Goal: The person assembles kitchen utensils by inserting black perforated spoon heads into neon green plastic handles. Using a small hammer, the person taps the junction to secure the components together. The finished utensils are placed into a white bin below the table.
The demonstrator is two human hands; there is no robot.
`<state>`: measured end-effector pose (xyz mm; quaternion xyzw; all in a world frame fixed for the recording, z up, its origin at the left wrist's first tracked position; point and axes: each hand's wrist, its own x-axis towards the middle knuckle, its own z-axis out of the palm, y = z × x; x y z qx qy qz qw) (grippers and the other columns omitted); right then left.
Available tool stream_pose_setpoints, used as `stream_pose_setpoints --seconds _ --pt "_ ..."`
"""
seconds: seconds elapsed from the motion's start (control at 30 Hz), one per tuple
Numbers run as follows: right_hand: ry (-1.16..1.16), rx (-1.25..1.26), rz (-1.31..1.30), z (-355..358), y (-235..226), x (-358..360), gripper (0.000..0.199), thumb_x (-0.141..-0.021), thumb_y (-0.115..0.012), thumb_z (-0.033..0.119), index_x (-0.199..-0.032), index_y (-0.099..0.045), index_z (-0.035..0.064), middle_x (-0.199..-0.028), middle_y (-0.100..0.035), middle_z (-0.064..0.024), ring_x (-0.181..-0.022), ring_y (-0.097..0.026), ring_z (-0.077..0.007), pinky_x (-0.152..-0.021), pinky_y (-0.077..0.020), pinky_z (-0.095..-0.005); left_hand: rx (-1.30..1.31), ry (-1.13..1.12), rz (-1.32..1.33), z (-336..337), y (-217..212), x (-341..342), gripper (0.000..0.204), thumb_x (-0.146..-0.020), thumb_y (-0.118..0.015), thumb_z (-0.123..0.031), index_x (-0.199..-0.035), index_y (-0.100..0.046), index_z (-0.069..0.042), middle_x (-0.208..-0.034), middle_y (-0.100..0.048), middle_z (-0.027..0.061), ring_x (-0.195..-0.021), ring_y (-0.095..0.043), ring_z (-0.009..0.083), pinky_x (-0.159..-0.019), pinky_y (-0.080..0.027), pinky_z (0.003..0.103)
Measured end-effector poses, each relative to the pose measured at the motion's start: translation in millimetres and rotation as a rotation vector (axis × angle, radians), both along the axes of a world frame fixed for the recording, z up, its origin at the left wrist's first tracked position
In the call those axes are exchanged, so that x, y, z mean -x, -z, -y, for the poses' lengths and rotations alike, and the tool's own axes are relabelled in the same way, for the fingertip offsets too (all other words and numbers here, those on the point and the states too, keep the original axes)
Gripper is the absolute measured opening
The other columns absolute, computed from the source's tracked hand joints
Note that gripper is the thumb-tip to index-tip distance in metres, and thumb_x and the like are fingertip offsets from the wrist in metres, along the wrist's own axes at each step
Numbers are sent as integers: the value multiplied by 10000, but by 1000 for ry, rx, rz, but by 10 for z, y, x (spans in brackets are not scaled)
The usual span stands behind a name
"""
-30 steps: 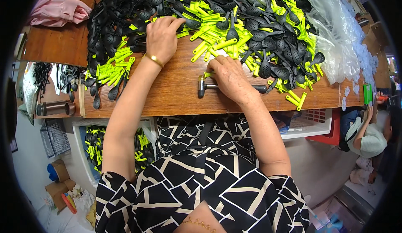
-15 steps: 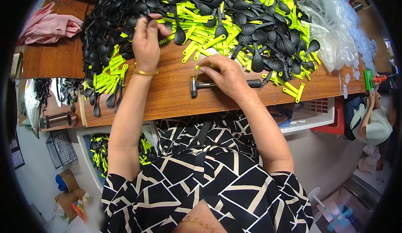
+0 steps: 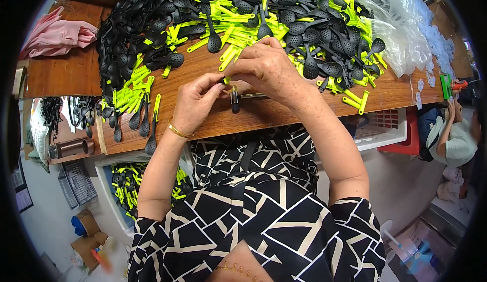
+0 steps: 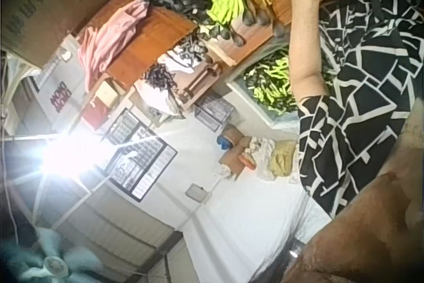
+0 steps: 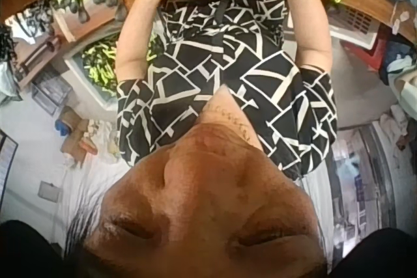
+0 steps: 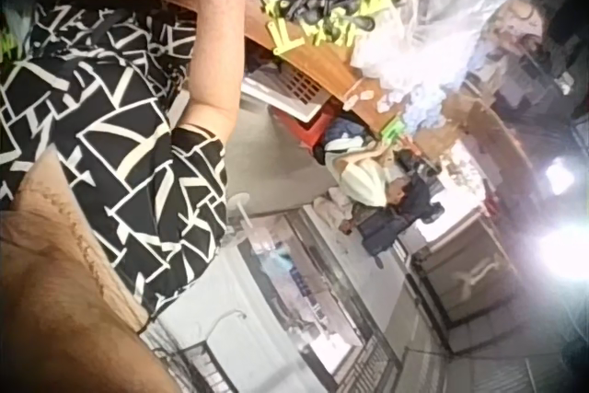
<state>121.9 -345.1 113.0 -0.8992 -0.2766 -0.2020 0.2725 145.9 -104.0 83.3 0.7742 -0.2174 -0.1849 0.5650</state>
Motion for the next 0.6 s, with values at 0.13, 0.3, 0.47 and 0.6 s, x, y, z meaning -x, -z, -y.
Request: stream_pose_setpoints --seconds 0.13,0.3,0.47,0.6 --pt "3 -3 5 -22 75 9 221 -843 -833 187 -1059 -813 230 -896 -696 28 -910 -676 -189 -903 -455 -369 -29 5 66 -37 -34 43 223 -1036 -651 -19 -1239 -721 43 -1052 -800 67 -906 -754 108 -813 -608 259" --pt "60 4 -45 -139 32 70 256 -830 -819 175 -1082 -797 213 -906 -705 15 -896 -677 -200 -853 -468 -378 -165 -4 303 -59 -146 140 245 -1014 -669 -26 -1244 -712 47 -1046 -801 140 -934 -786 155 -810 -611 284" --pt "77 118 51 -198 129 138 190 -812 -793 188 -1001 -785 201 -948 -722 41 -968 -692 -183 -922 -489 -408 -260 11 514 -80 -145 337 291 -1032 -664 -93 -1281 -677 57 -1103 -784 190 -1002 -789 183 -848 -603 298" --pt "-31 78 173 -231 258 212 171 -788 -779 209 -957 -787 235 -1081 -730 75 -1113 -675 -154 -1056 -458 -452 180 203 -749 -417 -55 154 378 -1080 -644 -176 -1407 -599 9 -1053 -757 106 -804 -733 116 -732 -577 241"
